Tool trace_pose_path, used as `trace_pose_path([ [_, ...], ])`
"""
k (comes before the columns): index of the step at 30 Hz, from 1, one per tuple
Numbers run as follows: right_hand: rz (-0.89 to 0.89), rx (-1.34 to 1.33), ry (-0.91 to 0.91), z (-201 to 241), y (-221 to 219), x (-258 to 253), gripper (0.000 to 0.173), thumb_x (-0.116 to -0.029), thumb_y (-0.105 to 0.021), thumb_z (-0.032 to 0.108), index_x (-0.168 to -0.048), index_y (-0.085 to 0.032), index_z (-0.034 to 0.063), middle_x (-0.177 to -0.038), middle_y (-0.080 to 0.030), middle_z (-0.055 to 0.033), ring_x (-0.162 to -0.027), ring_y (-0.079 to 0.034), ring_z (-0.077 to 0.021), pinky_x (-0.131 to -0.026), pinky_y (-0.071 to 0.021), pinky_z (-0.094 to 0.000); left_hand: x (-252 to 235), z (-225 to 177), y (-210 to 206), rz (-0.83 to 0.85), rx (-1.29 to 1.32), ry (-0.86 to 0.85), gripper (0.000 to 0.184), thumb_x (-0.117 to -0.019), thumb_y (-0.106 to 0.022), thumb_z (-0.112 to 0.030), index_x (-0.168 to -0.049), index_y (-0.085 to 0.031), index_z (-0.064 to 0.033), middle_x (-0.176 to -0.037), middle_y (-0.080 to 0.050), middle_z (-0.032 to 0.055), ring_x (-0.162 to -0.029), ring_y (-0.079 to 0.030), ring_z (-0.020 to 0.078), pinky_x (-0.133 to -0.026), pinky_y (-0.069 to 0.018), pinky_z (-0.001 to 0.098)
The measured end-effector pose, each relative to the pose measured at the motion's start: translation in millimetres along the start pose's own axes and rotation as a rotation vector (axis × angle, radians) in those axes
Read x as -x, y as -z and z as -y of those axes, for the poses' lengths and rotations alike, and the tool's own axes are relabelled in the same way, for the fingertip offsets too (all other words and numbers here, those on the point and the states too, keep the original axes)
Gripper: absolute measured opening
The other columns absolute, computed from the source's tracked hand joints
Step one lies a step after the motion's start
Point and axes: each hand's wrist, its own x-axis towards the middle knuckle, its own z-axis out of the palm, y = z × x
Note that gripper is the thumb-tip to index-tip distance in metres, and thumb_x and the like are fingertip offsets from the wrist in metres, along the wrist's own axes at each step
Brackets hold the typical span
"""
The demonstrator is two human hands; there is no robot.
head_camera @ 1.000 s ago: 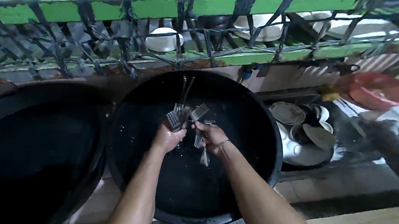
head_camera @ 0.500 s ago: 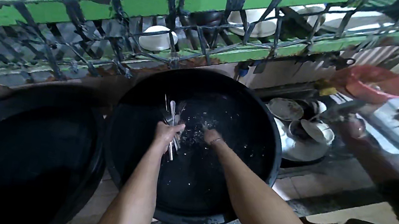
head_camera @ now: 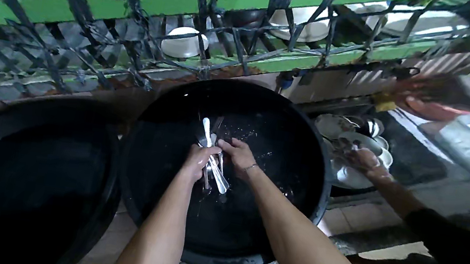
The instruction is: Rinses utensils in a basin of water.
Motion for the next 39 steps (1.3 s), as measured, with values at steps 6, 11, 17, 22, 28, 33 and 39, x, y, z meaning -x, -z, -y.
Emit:
trace_pose_path([
  [6, -0.121, -0.282, 0.061, 9.5, 20.6, -7.8, 0.032, -0.1085, -0.051, 0.021, -0.135, -0.051, 0.0033, -0.101, -0.065, -0.0127, -0.075, -0.067, -0.0199, -0.067, -0.0602, -0.0374, 4.2, -4.8, 5.0, 0.216, 0.055, 0.054, 0.011, -0.0975, -0.067, -0.014, -0.104, -0.066, -0.0047, -0.075, -0.060, 0.0031, -0.055, -0.054, 0.0111, -0.051, -0.0496, 0.0254],
  [11, -0.069, -0.436, 0.098, 6.5, 34.8, -15.9, 0.030, -0.1020, -0.060, 0.013, -0.130, -0.049, 0.0120, -0.081, -0.056, -0.0033, -0.057, -0.052, -0.0119, -0.054, -0.0500, -0.0292, 3.5, -1.9, 13.2, 0.527, 0.150, 0.148, 0.010, -0.1063, -0.051, -0.019, -0.105, -0.058, -0.0122, -0.070, -0.055, -0.0024, -0.049, -0.049, 0.0060, -0.047, -0.0476, 0.0211],
  [17, 0.189, -0.336, 0.077, 7.4, 32.7, -11.7, 0.015, -0.1008, -0.060, 0.016, -0.113, -0.058, 0.0075, -0.074, -0.057, 0.0006, -0.057, -0.054, -0.0079, -0.055, -0.0503, -0.0251, 4.4, 1.4, 12.1, 0.675, 0.121, 0.149, 0.020, -0.1058, -0.042, -0.019, -0.106, -0.061, -0.0109, -0.069, -0.055, -0.0031, -0.049, -0.050, 0.0043, -0.047, -0.0491, 0.0197],
  [22, -0.011, -0.523, 0.135, 6.5, 39.7, -18.1, 0.024, -0.1034, -0.056, 0.015, -0.126, -0.055, 0.0044, -0.096, -0.067, -0.0086, -0.082, -0.067, -0.0189, -0.075, -0.0602, -0.0385, 1.3, -1.9, 17.3, 0.591, 0.073, 0.201, 0.023, -0.1086, -0.045, -0.026, -0.102, -0.061, -0.0098, -0.077, -0.062, 0.0010, -0.059, -0.060, 0.0093, -0.055, -0.0560, 0.0246],
  [28, -0.357, -0.754, 0.040, 17.8, 61.4, -23.1, 0.042, -0.1113, -0.044, 0.024, -0.148, -0.030, 0.0115, -0.104, -0.069, -0.0146, -0.075, -0.072, -0.0236, -0.067, -0.0626, -0.0394, -2.5, 3.8, 20.1, 0.297, -0.164, 0.236, 0.026, -0.1016, -0.064, -0.026, -0.114, -0.063, -0.0026, -0.079, -0.065, 0.0055, -0.062, -0.062, 0.0120, -0.056, -0.0545, 0.0254],
  [33, -0.384, -0.290, -0.004, 7.2, 64.0, -26.3, 0.039, -0.0967, -0.068, 0.009, -0.132, -0.054, 0.0025, -0.087, -0.063, -0.0081, -0.061, -0.057, -0.0130, -0.057, -0.0527, -0.0290, -7.9, 9.8, 17.0, 0.109, -0.417, 0.079, 0.043, -0.0932, -0.077, -0.018, -0.125, -0.058, 0.0022, -0.095, -0.065, 0.0124, -0.078, -0.063, 0.0186, -0.072, -0.0561, 0.0356],
  [39, -0.169, 0.116, -0.018, 1.3, 3.0, -4.1, 0.047, -0.0951, -0.075, 0.029, -0.133, -0.059, 0.0072, -0.099, -0.067, -0.0156, -0.069, -0.061, -0.0226, -0.059, -0.0531, -0.0410, 12.0, -1.4, -11.8, -0.132, -0.985, 0.047, 0.060, -0.0938, -0.073, -0.021, -0.142, -0.048, 0.0043, -0.127, -0.064, 0.0301, -0.118, -0.064, 0.0448, -0.100, -0.0510, 0.0629],
])
